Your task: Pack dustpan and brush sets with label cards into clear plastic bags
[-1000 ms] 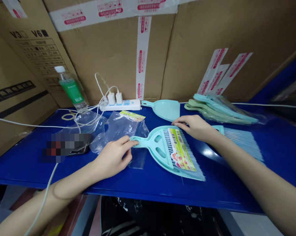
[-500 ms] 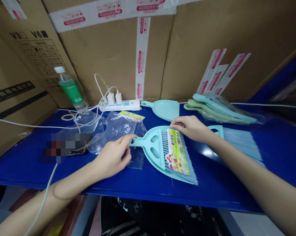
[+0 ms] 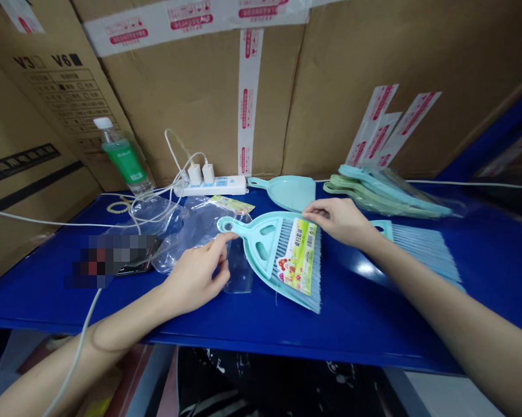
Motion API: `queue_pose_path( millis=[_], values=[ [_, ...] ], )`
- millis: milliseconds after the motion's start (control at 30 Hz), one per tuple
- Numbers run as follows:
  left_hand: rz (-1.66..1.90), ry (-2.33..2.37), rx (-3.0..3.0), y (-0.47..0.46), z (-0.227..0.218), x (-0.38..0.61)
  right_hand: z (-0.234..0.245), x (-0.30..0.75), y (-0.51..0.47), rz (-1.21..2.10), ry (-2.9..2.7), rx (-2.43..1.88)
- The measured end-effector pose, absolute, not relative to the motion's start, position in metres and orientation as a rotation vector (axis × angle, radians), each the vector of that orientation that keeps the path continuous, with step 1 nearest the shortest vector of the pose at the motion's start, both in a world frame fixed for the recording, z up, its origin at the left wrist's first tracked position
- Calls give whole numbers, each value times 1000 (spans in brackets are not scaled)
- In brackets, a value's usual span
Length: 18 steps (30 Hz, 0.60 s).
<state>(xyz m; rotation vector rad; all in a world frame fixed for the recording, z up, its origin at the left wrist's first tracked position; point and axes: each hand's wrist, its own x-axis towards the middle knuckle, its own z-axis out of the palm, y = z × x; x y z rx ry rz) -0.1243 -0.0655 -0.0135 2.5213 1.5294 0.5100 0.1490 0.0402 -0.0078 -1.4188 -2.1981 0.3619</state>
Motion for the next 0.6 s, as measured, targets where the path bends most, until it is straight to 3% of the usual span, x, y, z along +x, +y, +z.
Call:
queue_pose_path(
  millis=[600],
  values=[
    [568,1332,2446,-65,-15,-122,-9,129,29,538,-2189,-1407]
  ],
)
